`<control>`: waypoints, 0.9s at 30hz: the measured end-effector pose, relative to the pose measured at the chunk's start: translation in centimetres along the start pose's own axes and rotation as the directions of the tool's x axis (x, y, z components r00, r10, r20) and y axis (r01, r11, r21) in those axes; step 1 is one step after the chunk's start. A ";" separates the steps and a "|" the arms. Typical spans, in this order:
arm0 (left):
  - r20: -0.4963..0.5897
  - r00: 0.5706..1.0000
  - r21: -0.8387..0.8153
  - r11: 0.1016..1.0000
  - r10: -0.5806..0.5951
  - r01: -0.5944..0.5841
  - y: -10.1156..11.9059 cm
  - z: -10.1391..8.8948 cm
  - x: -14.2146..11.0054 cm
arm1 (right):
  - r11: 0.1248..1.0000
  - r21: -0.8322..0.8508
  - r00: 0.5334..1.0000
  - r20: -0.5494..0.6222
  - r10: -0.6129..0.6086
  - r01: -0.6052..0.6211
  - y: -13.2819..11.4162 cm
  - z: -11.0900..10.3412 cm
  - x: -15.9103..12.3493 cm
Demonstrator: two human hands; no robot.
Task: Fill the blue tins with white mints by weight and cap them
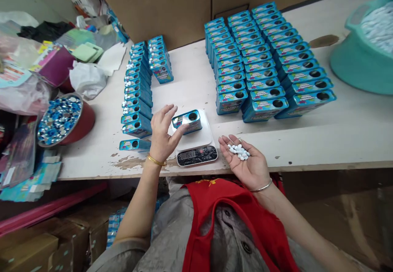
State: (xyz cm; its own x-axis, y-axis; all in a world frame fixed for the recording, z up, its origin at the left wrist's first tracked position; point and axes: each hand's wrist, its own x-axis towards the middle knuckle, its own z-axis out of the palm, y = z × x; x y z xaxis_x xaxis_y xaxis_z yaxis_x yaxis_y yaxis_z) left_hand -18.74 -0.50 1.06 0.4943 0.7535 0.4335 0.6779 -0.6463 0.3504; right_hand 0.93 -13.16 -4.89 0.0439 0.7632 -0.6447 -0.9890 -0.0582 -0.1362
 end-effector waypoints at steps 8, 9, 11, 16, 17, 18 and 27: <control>0.232 0.942 -0.087 0.969 0.244 -0.230 6.8 2.2 -1.9 | 0.993 -0.012 0.978 0.173 0.117 -0.117 0.5 1.8 -0.4; 0.280 0.931 -0.087 0.972 0.236 -0.220 7.2 2.7 -2.2 | 0.991 -0.013 0.974 0.187 0.131 -0.131 0.6 1.9 -0.5; 0.322 0.925 -0.084 0.979 0.203 -0.186 7.5 3.3 -2.5 | 0.988 -0.007 0.968 0.196 0.154 -0.156 0.9 2.1 -0.6; 0.189 0.966 -0.060 0.984 0.174 -0.166 6.5 2.2 -1.1 | 0.982 -0.009 0.962 0.199 0.189 -0.191 1.1 2.2 -0.9; 0.111 0.983 -0.033 0.989 0.148 -0.145 6.1 1.8 -0.6 | 0.981 -0.007 0.961 0.198 0.193 -0.195 1.1 2.2 -1.0; 0.033 0.993 0.002 0.993 0.114 -0.114 5.6 1.4 0.0 | 0.980 -0.003 0.961 0.196 0.196 -0.199 1.0 2.2 -1.0; 0.199 0.978 0.170 0.981 0.057 -0.092 0.2 0.0 2.2 | 0.985 0.086 0.986 0.092 0.138 -0.146 0.3 1.2 -0.4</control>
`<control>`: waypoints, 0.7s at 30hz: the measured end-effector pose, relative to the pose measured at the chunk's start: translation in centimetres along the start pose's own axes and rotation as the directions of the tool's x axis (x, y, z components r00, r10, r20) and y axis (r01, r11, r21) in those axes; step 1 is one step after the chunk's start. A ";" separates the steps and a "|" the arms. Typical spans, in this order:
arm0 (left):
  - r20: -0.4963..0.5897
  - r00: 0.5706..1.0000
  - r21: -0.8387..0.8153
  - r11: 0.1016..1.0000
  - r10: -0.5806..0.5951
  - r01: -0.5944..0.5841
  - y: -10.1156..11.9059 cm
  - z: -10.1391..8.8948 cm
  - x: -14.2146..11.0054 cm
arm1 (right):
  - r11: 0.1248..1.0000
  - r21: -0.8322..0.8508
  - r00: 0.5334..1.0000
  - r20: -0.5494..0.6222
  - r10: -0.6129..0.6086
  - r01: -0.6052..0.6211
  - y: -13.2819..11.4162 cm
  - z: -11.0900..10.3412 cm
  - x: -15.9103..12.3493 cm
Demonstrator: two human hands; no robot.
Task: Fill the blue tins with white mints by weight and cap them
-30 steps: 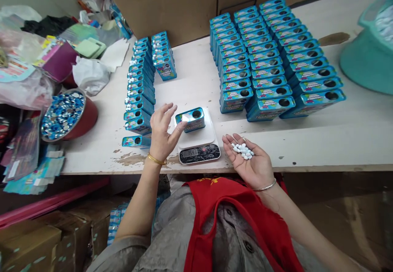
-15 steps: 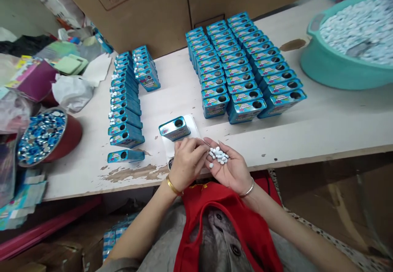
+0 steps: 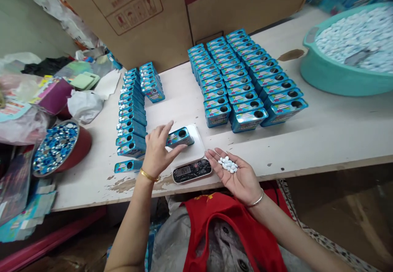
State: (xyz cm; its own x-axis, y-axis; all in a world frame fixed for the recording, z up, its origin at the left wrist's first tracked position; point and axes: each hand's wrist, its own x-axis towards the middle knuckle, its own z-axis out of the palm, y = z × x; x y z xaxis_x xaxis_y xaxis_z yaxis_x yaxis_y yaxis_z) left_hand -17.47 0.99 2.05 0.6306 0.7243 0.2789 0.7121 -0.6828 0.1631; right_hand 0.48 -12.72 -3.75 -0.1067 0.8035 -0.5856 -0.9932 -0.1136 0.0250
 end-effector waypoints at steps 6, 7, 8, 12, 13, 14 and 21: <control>-0.016 0.985 -0.046 0.984 0.170 -0.170 3.0 1.0 2.9 | 0.995 0.016 0.990 -0.098 -0.098 0.100 -1.2 -0.5 1.1; -0.018 0.980 -0.067 0.977 0.200 -0.201 3.8 1.6 3.7 | 0.993 0.010 0.989 -0.094 -0.114 0.115 -1.3 -0.7 1.2; -0.017 0.974 -0.086 0.971 0.224 -0.224 4.5 2.3 4.5 | 0.991 0.006 0.987 -0.091 -0.129 0.130 -1.5 -0.8 1.2; -0.009 0.964 -0.094 0.960 0.266 -0.266 6.3 5.8 6.6 | 0.985 -0.007 0.981 -0.094 -0.171 0.171 -1.9 -1.5 1.3; -0.016 0.963 -0.087 0.959 0.270 -0.270 6.4 6.4 6.9 | 0.985 -0.011 0.980 -0.096 -0.174 0.174 -2.0 -1.6 1.3; -0.026 0.961 -0.082 0.958 0.275 -0.276 6.3 6.9 7.1 | 0.984 -0.016 0.979 -0.105 -0.176 0.175 -2.1 -1.7 1.3; -0.198 0.980 0.040 0.999 -0.004 0.012 -2.5 5.1 13.2 | 0.993 0.003 0.968 -0.225 -0.113 0.117 -2.5 -1.5 1.6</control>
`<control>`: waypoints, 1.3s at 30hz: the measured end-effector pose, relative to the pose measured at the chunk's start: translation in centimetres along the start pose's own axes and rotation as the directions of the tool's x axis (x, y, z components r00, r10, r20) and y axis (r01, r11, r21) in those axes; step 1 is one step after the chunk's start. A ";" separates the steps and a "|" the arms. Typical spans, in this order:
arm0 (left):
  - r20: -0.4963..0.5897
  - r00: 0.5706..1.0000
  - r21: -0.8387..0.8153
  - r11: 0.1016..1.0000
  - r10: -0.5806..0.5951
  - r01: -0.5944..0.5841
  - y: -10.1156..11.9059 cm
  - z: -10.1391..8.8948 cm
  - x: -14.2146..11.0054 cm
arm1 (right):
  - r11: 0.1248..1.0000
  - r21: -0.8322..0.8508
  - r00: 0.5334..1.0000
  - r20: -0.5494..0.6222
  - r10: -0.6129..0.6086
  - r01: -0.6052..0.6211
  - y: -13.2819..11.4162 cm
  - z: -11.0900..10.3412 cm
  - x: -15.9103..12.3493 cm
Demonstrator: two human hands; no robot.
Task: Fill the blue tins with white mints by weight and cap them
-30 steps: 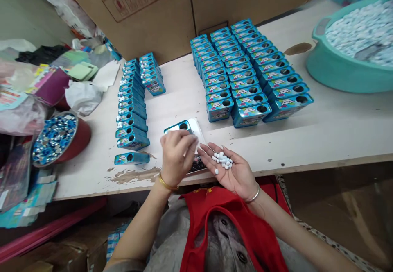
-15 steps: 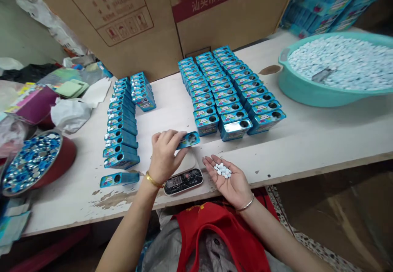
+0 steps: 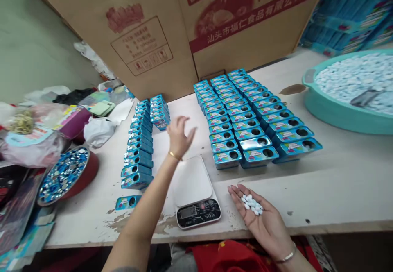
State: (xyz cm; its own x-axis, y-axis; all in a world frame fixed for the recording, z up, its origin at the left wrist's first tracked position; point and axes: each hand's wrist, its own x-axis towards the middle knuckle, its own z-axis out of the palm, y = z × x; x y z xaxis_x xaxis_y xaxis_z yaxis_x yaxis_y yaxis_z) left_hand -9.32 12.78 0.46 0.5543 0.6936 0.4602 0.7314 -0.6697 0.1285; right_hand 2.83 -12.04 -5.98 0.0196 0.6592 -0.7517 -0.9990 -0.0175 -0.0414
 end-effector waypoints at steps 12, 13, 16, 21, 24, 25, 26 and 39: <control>0.315 0.926 0.292 0.949 -0.210 0.116 -9.2 -2.2 4.2 | 1.000 0.003 1.000 -0.009 -0.012 0.012 -0.4 0.8 0.1; 0.348 0.922 0.281 0.957 -0.172 0.072 -8.3 -3.3 3.7 | 1.000 -0.001 1.000 -0.002 -0.007 0.007 -0.5 0.9 0.0; 0.453 0.889 0.239 0.969 -0.059 -0.058 -4.6 -7.2 1.2 | 0.999 -0.035 1.000 0.019 0.023 -0.023 -0.3 1.1 -0.5; 0.620 0.782 0.190 0.956 0.062 -0.226 2.1 -10.6 -4.7 | 0.992 -0.097 0.990 0.106 0.091 -0.081 0.5 1.4 -1.5; 0.662 0.744 0.177 0.947 0.088 -0.269 4.0 -10.0 -7.0 | 0.988 -0.125 0.986 0.130 0.103 -0.087 1.1 1.2 -2.1; 0.655 0.749 0.169 0.947 0.099 -0.273 4.3 -9.7 -7.3 | 0.987 -0.135 0.985 0.131 0.107 -0.090 1.2 1.1 -2.3; 0.637 0.763 0.161 0.949 0.111 -0.272 4.4 -9.5 -7.6 | 0.985 -0.145 0.985 0.132 0.112 -0.093 1.4 1.0 -2.5; 0.603 0.746 -0.223 0.957 0.283 -0.183 14.3 -6.4 -17.5 | 0.950 -0.203 0.933 0.225 0.281 -0.237 3.2 -1.3 -3.6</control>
State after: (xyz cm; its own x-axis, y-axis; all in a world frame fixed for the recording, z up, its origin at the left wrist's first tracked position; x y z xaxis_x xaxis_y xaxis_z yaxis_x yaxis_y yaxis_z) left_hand -11.05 -10.60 -0.13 0.8599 0.4877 -0.1506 0.5103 -0.8272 0.2350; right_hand -0.35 -15.47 -4.28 -0.2711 0.7794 -0.5648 -0.9457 -0.3250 0.0054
